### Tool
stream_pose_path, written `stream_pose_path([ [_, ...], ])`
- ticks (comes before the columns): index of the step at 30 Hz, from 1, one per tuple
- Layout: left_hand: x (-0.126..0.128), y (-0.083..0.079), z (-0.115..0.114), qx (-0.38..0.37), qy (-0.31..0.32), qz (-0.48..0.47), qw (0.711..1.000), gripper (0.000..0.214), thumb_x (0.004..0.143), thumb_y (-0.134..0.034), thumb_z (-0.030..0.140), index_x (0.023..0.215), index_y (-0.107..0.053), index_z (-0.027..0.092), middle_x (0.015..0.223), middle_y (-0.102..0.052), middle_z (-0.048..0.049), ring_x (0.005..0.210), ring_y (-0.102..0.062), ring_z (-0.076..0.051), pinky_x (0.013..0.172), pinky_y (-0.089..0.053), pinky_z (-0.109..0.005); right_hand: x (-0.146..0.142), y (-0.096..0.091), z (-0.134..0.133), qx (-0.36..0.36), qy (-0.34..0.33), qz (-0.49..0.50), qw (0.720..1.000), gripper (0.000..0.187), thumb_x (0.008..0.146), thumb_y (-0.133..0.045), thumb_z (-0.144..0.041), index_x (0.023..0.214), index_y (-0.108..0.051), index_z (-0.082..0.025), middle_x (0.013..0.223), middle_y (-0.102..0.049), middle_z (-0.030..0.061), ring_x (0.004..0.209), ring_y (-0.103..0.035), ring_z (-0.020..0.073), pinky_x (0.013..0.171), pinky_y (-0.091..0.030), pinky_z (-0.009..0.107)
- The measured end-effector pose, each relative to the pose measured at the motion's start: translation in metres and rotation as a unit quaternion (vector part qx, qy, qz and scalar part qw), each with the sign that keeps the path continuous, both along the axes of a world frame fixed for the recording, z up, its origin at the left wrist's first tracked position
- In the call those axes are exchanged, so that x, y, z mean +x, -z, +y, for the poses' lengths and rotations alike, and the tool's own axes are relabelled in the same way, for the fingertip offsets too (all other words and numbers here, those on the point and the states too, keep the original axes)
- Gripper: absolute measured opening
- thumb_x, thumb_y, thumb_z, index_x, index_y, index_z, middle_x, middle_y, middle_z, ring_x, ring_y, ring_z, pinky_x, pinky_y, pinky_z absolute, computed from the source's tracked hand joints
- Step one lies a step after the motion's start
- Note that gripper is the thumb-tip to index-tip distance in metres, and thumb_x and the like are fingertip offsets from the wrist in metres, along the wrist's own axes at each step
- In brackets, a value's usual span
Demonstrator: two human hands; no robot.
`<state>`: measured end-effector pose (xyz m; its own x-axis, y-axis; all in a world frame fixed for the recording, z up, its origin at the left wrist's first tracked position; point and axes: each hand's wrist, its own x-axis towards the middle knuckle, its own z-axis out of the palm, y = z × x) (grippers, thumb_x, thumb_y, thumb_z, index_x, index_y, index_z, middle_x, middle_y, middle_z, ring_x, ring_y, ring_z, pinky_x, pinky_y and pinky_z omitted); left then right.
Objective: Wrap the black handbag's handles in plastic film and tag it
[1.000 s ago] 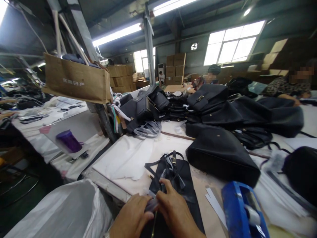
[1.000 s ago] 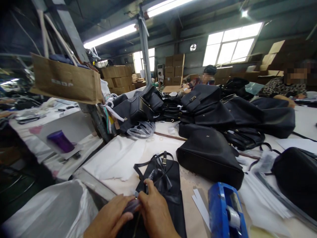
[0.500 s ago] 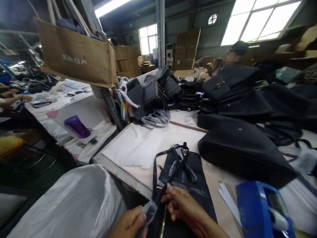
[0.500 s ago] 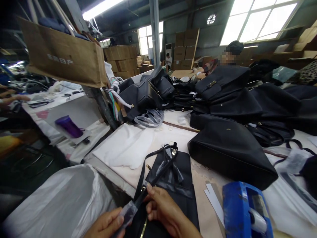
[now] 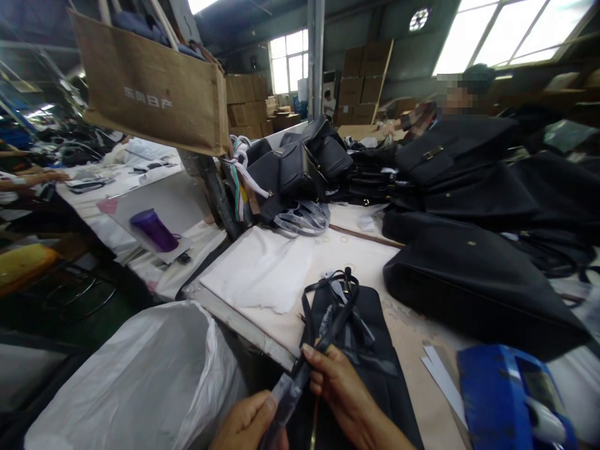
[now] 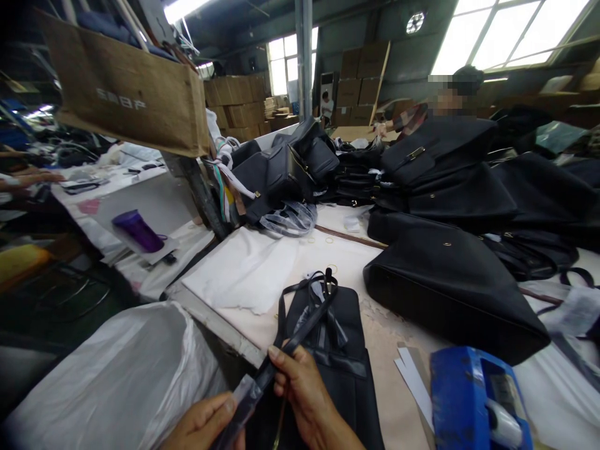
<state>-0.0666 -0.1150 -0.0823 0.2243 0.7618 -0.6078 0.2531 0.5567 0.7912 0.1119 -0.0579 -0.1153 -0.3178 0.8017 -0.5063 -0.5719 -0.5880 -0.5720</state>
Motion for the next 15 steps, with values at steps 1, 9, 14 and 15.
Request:
stream_pose_path([
  [1, 0.004, -0.003, 0.001, 0.004, 0.000, 0.010, 1.000, 0.061, 0.083, -0.041, 0.072, 0.076, -0.062, 0.015, 0.067, -0.067, -0.0058, 0.058, -0.058, -0.016, 0.054, -0.041, -0.024, 0.000, -0.001, 0.000, 0.007, 0.010, -0.010, 1.000, 0.042, 0.066, -0.085, -0.036, 0.078, -0.049, -0.017, 0.058, -0.041, -0.0103, 0.044, -0.030, 0.0016, 0.041, -0.024, 0.016],
  [9, 0.018, -0.011, 0.010, 0.062, 0.011, 0.104, 0.993, 0.059, 0.089, -0.033, 0.065, 0.075, -0.064, 0.017, 0.060, -0.067, -0.0029, 0.056, -0.061, -0.017, 0.055, -0.041, -0.024, -0.004, -0.001, -0.009, 0.033, 0.035, -0.052, 0.997, 0.039, 0.068, -0.082, -0.040, 0.078, -0.053, -0.016, 0.056, -0.040, -0.0102, 0.045, -0.028, 0.0026, 0.042, -0.023, 0.016],
  [14, 0.028, 0.000, 0.015, 0.104, 0.008, 0.102, 0.989, 0.060, 0.090, -0.030, 0.066, 0.080, -0.063, 0.017, 0.067, -0.069, -0.0060, 0.061, -0.064, -0.019, 0.059, -0.044, -0.026, -0.007, 0.014, -0.018, 0.048, -0.012, -0.079, 0.996, 0.040, 0.070, -0.079, -0.046, 0.080, -0.058, -0.014, 0.054, -0.046, -0.0080, 0.043, -0.035, 0.0029, 0.041, -0.024, 0.016],
  [15, 0.029, 0.004, 0.016, 0.108, 0.010, 0.094, 0.990, 0.061, 0.089, -0.029, 0.068, 0.082, -0.062, 0.017, 0.066, -0.069, -0.0058, 0.059, -0.063, -0.019, 0.058, -0.044, -0.026, -0.006, 0.019, -0.018, 0.050, -0.021, -0.077, 0.996, 0.041, 0.069, -0.080, -0.047, 0.079, -0.058, -0.014, 0.052, -0.047, -0.0081, 0.042, -0.035, 0.0031, 0.041, -0.025, 0.016],
])
